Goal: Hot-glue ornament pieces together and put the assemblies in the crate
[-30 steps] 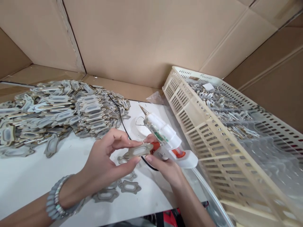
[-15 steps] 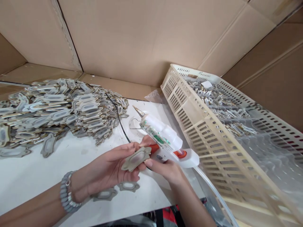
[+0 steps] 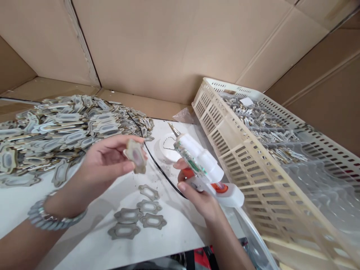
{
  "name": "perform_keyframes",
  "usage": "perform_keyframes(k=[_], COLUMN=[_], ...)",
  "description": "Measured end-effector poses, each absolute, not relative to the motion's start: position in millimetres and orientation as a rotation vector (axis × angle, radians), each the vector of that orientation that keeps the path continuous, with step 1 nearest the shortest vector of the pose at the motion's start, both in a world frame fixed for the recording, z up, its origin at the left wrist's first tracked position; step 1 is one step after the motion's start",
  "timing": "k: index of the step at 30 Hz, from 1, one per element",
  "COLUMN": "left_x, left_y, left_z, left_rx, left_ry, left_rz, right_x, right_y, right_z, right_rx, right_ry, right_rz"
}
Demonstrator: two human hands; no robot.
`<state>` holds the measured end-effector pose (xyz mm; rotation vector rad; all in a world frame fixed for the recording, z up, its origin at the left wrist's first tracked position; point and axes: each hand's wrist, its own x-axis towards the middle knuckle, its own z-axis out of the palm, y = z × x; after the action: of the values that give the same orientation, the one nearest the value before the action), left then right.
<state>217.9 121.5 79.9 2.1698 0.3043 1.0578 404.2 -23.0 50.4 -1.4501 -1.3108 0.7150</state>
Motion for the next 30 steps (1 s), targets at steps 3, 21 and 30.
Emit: perform_keyframes(k=[3, 21, 30], left_x=[211.3, 215.0, 217.8], left_y=[130.2, 118.7, 124.8], left_z=[82.6, 79.9, 74.1], left_rx=[1.808, 1.850, 2.017], left_ry=[0.359, 0.467, 0.480], left_rz=[1.161, 1.485, 1.561], right_x=[401.2, 396.4, 396.3], right_y=[-19.0, -15.7, -18.5], right_z=[49.1, 42.0, 46.0], right_rx=[-1.427, -1.276, -1.245], right_ry=[-1.382, -1.558, -1.449], right_rz=[0.544, 0.423, 0.370])
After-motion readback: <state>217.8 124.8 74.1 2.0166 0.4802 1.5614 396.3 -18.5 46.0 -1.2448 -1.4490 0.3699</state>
